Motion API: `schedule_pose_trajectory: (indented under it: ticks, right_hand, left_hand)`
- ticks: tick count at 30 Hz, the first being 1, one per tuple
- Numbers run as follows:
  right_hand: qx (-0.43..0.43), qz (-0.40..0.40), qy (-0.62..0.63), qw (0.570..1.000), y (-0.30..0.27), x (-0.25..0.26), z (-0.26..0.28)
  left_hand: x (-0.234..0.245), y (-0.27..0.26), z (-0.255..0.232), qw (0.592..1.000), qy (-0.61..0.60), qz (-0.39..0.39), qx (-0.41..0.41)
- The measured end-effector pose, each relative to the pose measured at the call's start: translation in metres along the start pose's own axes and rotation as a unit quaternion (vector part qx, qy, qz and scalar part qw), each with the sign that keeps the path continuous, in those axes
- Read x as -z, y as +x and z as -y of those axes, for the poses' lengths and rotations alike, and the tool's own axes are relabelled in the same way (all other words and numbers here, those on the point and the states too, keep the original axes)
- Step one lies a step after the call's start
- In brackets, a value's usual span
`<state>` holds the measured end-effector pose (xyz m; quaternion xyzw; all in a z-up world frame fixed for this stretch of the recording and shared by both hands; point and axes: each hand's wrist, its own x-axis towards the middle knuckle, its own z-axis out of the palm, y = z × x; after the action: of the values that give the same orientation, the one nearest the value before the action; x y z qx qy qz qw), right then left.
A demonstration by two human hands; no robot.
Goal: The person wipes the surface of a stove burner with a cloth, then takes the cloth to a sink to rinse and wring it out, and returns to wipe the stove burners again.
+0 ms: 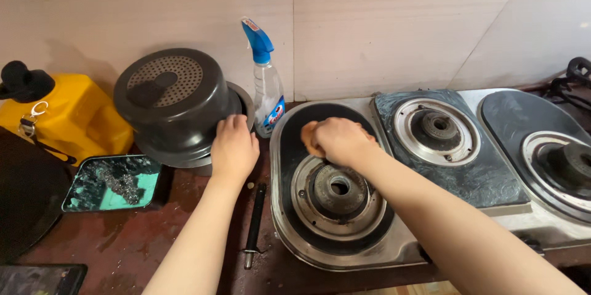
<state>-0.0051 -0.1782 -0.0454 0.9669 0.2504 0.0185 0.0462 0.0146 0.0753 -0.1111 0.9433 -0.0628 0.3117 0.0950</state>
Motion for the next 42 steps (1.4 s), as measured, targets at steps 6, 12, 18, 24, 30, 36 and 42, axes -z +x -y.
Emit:
schedule_pose_trajectory:
  ticks: [6, 12, 18, 24, 30, 36, 42]
  right_hand:
    - [0.048, -0.002, 0.067, 0.997, -0.004, 0.020, 0.018]
    - [-0.115, -0.006, -0.059, 0.992, 0.019, -0.032, -0.043]
    - [-0.060, -0.051, -0.058, 0.995, 0.034, -0.073, -0.042]
    - [0.116, -0.134, -0.075, 0.981, 0.026, -0.038, 0.018]
    - [0.146, -0.109, -0.032, 0.983, 0.034, -0.050, 0.043]
    - [0.031, -0.032, 0.032, 0.998, 0.048, -0.021, 0.041]
    - [0.119, -0.063, -0.070, 0.988, 0.048, -0.056, 0.023]
  left_hand:
    - [-0.012, -0.005, -0.002, 0.999, 0.004, -0.049, 0.007]
    - [-0.005, -0.001, -0.002, 0.999, -0.017, -0.022, 0.016]
    - [0.002, -0.003, -0.005, 1.000, -0.021, -0.016, 0.012]
    - [0.000, -0.003, 0.000, 0.998, -0.050, -0.011, 0.027]
    - [0.000, 0.000, 0.002, 0.998, -0.059, 0.003, 0.032]
    - [0.003, 0.000, 0.001, 0.996, -0.075, 0.010, 0.046]
    - [0.000, -0.006, 0.004, 0.997, -0.058, -0.014, 0.042]
